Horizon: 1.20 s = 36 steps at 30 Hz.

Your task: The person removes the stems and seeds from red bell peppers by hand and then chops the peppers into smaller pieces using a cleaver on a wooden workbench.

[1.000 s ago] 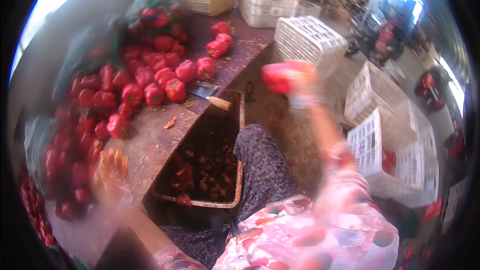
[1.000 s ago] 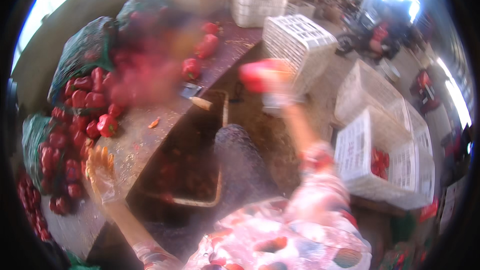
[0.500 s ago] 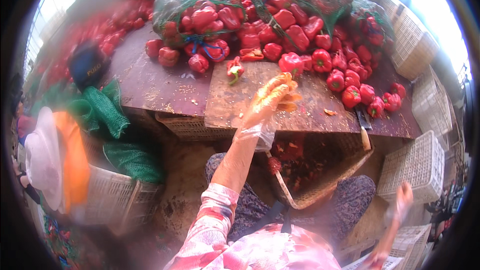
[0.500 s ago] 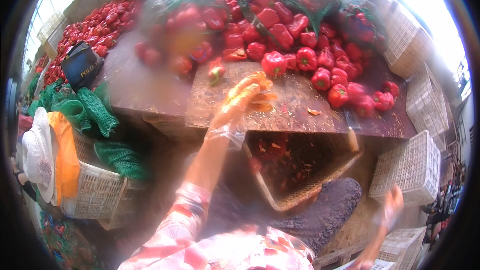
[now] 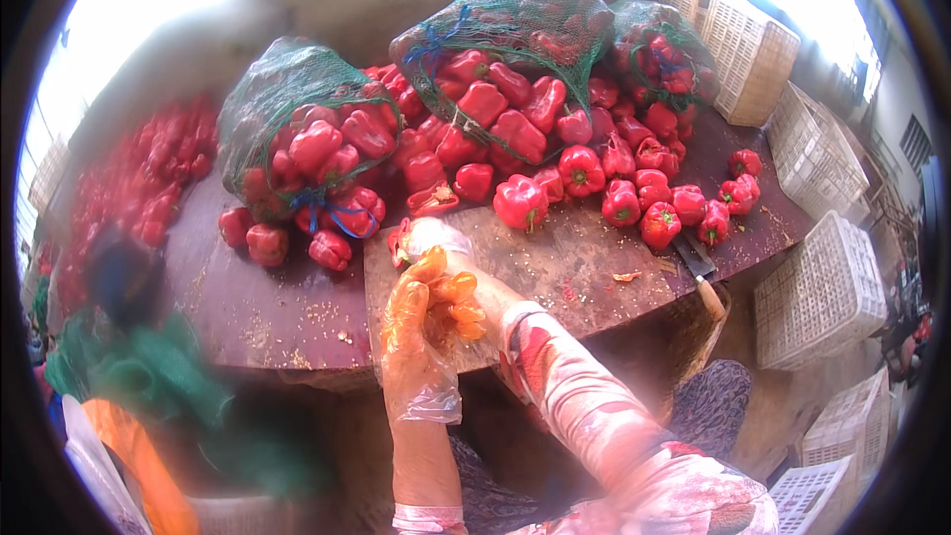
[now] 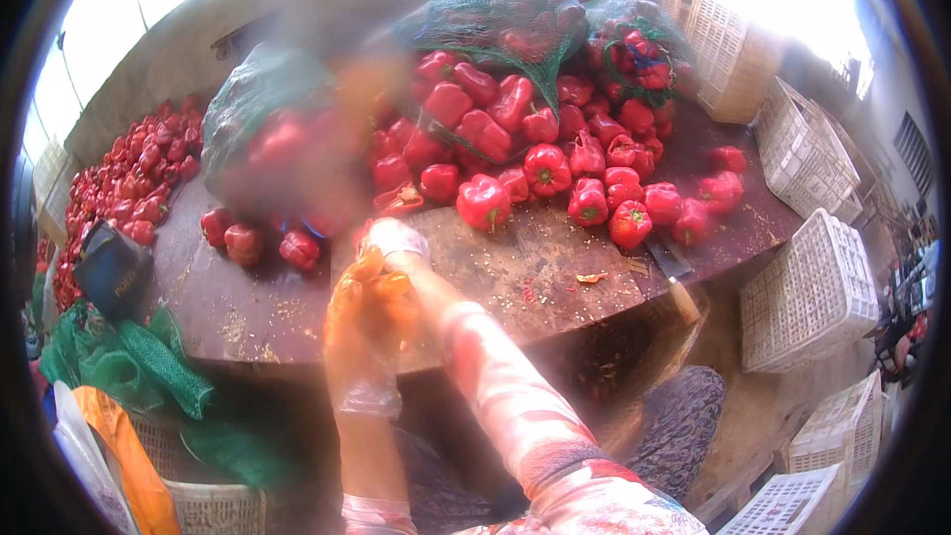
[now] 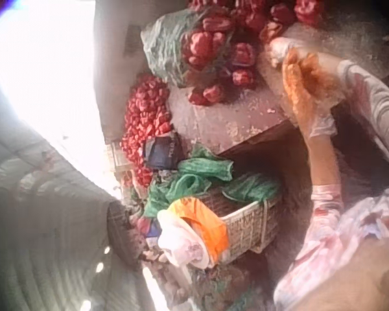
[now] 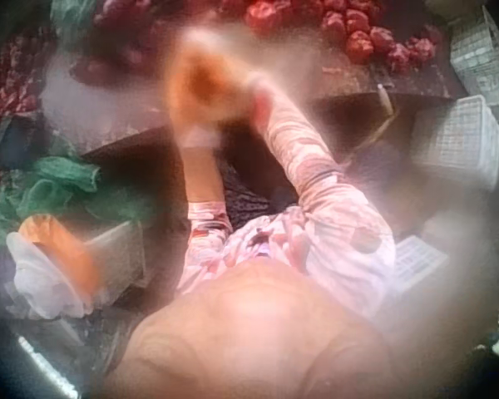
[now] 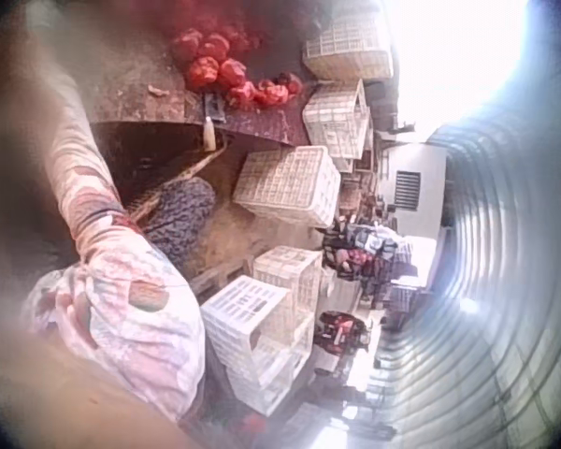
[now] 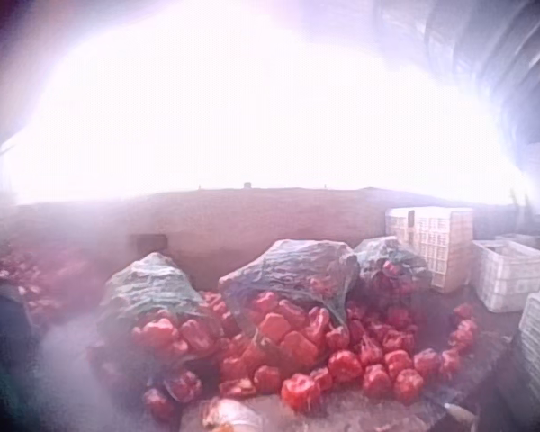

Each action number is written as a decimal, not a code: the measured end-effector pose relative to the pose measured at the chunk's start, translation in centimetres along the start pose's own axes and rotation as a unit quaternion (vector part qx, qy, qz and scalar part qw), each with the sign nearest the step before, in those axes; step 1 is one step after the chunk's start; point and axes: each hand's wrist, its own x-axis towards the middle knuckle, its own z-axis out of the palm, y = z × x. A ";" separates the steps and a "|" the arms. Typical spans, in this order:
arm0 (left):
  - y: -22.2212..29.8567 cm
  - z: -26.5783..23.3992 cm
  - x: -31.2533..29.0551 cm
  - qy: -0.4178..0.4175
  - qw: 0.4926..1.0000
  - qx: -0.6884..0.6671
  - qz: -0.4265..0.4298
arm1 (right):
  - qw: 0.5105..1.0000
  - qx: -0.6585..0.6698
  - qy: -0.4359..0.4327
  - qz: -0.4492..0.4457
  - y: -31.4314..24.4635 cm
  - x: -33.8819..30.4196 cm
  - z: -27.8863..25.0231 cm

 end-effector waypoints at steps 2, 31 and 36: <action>0.3 -0.7 0.3 -0.004 1.000 -0.010 0.001 | 0.999 -0.039 -0.018 -0.006 0.5 -0.3 0.2; -1.0 2.8 -3.1 0.018 0.984 -0.176 -0.019 | 0.983 -0.148 -0.108 -0.032 -13.5 -16.8 -8.3; -0.2 2.7 -2.7 -0.107 0.979 -0.171 0.029 | 0.949 0.287 -0.116 0.057 -13.1 -18.2 -9.1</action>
